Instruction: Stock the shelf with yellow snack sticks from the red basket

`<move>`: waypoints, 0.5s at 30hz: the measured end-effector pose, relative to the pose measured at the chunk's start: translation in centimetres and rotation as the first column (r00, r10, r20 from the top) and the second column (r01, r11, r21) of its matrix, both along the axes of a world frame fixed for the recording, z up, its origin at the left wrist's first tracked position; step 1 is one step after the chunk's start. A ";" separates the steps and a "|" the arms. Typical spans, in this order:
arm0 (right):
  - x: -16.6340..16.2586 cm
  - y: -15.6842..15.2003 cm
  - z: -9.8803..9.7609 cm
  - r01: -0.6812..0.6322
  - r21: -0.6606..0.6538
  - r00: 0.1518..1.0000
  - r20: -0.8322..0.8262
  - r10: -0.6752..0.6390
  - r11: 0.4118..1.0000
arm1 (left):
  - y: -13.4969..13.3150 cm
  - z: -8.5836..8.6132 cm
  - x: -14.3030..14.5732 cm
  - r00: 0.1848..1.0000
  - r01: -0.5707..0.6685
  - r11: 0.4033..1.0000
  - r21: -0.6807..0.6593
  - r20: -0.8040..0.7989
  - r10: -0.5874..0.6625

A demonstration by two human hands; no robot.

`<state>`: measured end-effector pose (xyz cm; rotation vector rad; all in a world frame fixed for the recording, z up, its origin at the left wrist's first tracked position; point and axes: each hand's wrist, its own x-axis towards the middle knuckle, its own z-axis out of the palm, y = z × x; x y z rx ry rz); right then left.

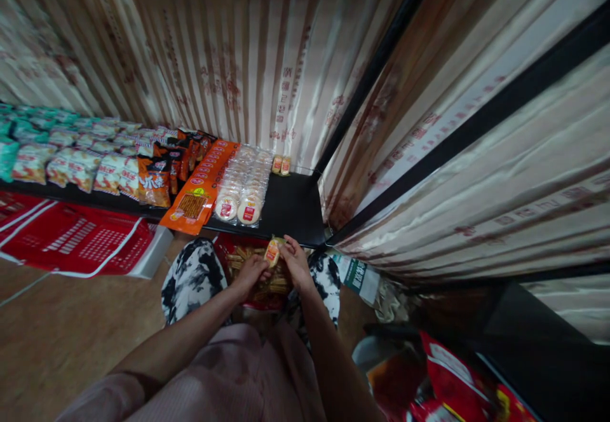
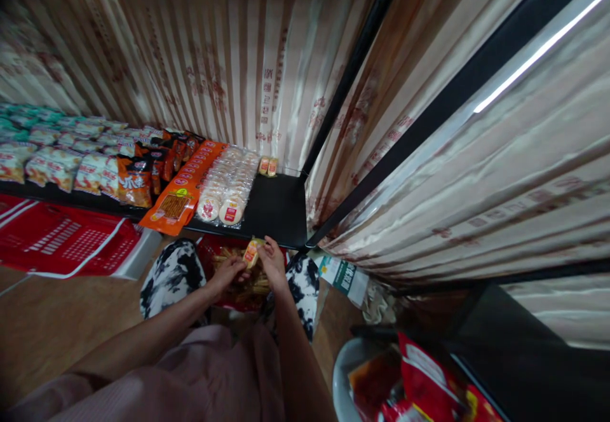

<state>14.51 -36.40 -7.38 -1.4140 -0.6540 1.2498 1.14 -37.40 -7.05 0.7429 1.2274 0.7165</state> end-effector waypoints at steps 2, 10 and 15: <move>-0.1 0.2 0.0 -0.007 -0.004 1.000 -0.023 0.007 1.000 | 0.1 0.0 0.1 1.000 -0.013 1.000 -0.006 0.000 0.013; -0.2 0.4 -0.4 -0.085 0.057 0.992 0.093 0.080 0.995 | 0.9 -0.6 0.7 0.998 -0.061 0.998 0.004 -0.002 0.061; 0.1 0.7 -0.2 -0.114 0.079 0.958 0.274 0.088 0.990 | 1.7 0.8 1.8 0.998 -0.062 0.994 0.095 -0.006 0.063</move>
